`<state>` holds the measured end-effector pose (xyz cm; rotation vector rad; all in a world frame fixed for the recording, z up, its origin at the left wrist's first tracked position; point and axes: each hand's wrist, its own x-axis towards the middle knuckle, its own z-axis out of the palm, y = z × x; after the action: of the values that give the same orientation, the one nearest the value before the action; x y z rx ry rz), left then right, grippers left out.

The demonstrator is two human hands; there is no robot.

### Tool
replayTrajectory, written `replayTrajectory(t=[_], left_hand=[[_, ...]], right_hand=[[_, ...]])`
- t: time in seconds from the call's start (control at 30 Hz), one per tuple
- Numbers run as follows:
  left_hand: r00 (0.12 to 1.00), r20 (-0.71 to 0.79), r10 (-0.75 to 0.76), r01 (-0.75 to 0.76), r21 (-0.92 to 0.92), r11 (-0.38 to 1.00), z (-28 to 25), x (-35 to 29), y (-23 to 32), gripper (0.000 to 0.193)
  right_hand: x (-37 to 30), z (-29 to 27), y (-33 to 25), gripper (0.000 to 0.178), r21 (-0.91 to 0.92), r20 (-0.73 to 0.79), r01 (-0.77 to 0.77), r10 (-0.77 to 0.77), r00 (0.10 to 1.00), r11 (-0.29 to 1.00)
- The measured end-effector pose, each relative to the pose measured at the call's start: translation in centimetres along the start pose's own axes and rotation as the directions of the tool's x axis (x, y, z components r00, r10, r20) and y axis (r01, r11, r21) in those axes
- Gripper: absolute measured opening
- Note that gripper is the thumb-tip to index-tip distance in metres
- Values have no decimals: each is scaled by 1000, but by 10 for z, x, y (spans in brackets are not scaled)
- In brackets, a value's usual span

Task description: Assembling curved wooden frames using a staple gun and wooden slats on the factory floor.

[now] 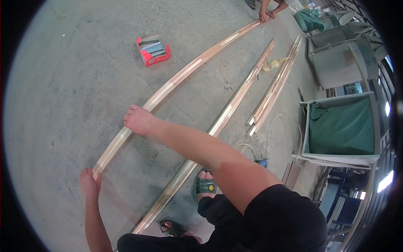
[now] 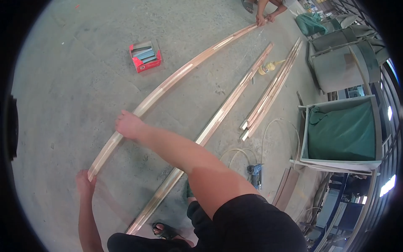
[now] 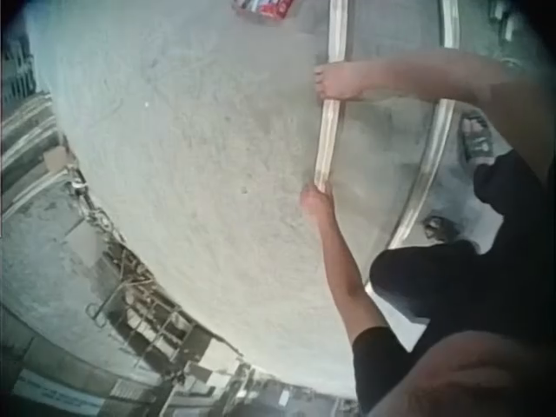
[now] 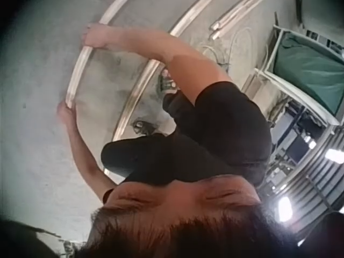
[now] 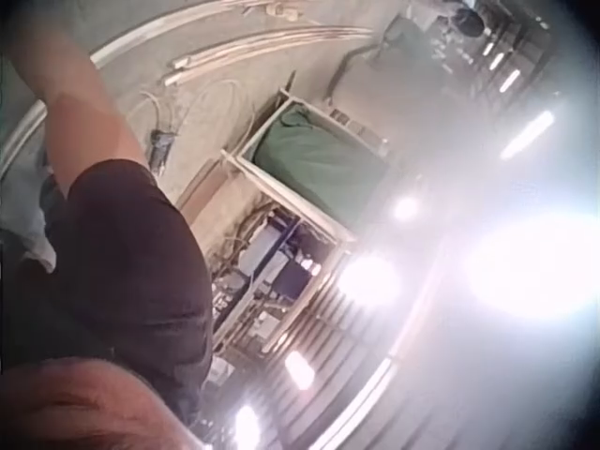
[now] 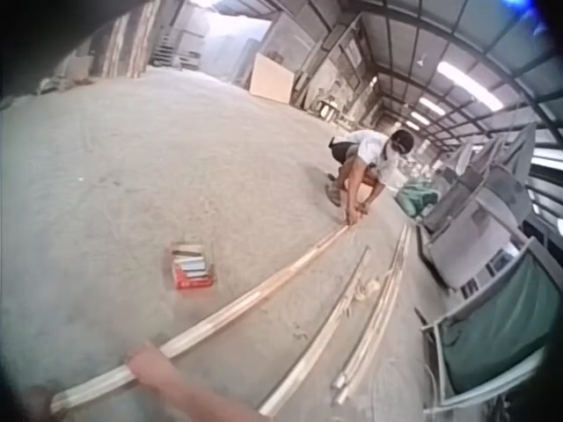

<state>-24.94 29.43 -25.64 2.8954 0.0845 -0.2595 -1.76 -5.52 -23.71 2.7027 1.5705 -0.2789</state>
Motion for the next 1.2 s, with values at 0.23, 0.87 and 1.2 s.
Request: replayTrajectory(t=[0.23, 0.87, 1.2], left_hand=[[997, 24, 77, -77, 26, 997, 10, 19, 25, 37], [988, 147, -43, 19, 159, 987, 6, 23, 40, 42], [983, 86, -161, 164, -28, 986, 44, 15, 33, 64]], right_hand=[[-83, -6, 3, 37, 126, -284, -122, 154, 946, 984], [-689, 106, -185, 63, 435, 155, -684, 798, -583, -585], [-729, 130, -153, 79, 301, 78, -861, 911, -405, -409]])
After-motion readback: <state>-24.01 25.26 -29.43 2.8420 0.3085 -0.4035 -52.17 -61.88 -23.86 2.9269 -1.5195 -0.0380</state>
